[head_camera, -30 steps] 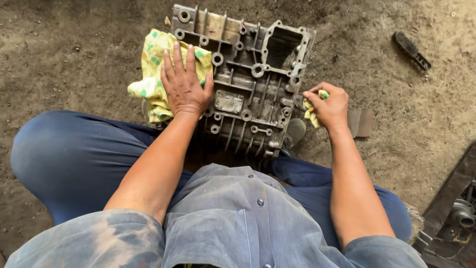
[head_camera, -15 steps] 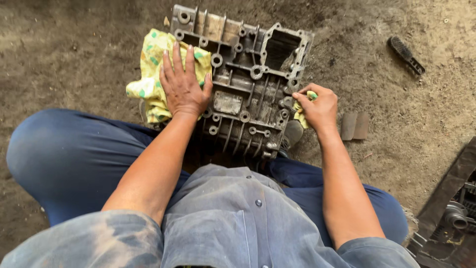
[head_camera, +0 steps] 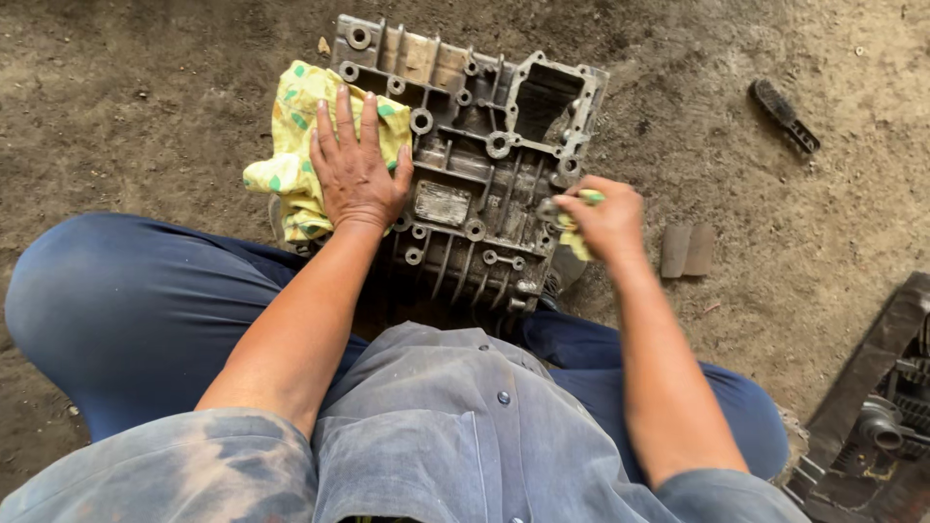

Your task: The person wipes and cleans an engine casing using a yellow cloth and then uses a small tool to point at or scrape several openings on the metal component.

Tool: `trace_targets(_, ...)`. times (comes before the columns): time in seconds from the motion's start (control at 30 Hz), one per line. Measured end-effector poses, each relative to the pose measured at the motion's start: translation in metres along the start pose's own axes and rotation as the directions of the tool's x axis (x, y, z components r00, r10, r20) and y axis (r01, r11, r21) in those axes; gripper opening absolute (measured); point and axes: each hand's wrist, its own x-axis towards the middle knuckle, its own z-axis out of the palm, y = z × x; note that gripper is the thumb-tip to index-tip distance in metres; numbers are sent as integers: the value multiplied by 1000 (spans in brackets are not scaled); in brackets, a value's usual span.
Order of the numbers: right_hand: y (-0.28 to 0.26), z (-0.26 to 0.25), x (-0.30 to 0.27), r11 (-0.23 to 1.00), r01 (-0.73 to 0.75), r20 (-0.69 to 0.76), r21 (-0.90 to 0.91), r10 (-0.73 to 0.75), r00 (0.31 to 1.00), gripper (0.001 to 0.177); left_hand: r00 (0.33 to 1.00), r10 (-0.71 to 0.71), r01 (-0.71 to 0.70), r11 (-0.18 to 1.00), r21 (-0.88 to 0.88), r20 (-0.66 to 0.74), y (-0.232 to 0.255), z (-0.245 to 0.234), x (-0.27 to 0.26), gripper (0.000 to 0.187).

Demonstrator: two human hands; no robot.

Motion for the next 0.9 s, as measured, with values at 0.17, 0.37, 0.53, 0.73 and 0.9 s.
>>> trace_targets(0.17,4,-17,4,990,-111,-13,85,112,994,17,1000,12,-12,1000,0,-26,-1,4,-3,79)
trace_targets(0.37,-3,9,-2,952,304,-129,-37,-306,943,20,999,14,-15,1000,-12,-36,2,-4,1,77)
trace_targets(0.53,2,-4,-1,989,131,-95,63,-124,988,18,1000,11,-11,1000,-25,-17,0,-2,-3,79)
trace_targets(0.73,-10,-1,-6,990,102,-84,96,-94,992,21,998,25,-25,1000,-5,-65,0,2,-1,80)
trace_targets(0.9,-29,-10,-16,948,313,-220,-58,-317,922,29,1000,18,-19,997,-70,-23,-12,18,0,83)
